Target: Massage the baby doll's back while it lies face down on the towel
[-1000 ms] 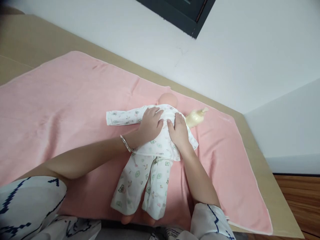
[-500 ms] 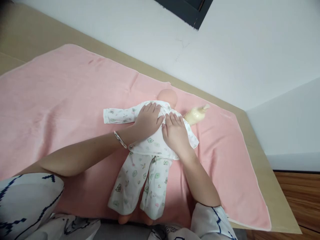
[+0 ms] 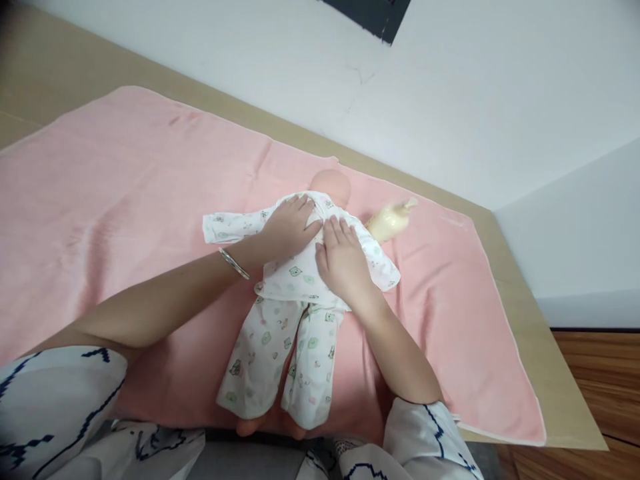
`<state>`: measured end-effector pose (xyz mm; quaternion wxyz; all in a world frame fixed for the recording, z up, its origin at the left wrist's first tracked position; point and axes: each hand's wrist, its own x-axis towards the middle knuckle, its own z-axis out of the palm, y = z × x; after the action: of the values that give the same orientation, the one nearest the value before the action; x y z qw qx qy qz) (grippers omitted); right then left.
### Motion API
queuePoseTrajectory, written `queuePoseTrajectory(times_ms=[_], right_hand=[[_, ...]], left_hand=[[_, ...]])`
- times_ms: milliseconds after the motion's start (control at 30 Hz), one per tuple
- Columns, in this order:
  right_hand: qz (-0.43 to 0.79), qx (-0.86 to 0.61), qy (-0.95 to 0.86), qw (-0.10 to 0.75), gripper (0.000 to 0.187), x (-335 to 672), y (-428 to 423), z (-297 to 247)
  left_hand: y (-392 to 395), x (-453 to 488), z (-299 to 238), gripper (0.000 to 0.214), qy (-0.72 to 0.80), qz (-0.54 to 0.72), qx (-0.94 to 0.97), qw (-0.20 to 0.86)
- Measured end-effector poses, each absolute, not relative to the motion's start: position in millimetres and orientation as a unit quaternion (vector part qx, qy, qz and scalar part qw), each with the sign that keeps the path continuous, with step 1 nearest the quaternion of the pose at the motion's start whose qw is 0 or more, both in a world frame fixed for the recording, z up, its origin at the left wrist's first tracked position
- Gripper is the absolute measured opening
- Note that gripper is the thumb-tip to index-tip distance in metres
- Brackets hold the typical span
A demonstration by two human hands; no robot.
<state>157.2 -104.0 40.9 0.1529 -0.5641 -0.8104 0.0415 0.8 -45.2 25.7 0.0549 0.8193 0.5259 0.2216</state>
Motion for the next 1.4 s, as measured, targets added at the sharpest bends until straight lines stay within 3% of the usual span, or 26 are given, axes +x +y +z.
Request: queuePoseTrajectory(times_ms=[333,633,767,1067,1400], right_hand=[[0.140,-0.566,-0.779,0.232,0.072,199.6,-57.0,24.3],[0.011,-0.597,-0.781,0.184,0.056,160.7,-95.1,37.7],[0.014,-0.605,-0.774,0.187,0.055,155.8,-100.8,39.8],[0.105,-0.589,-0.757,0.262,0.069,198.3,-53.6,17.7],[0.026,-0.590,-0.775,0.224,0.052,151.5,-105.5,44.5]], left_hand=[[-97.4,20.0,35.0,0.053,0.478,0.167,0.862,-0.007],[-46.3,2.7,24.9,0.048,0.480,0.242,0.836,0.107],[-48.8,4.4,23.1,0.041,0.486,0.251,0.833,0.078],[-95.1,18.3,33.5,0.052,0.498,0.213,0.841,0.002],[-42.1,3.1,23.0,0.072,0.507,0.199,0.834,0.086]])
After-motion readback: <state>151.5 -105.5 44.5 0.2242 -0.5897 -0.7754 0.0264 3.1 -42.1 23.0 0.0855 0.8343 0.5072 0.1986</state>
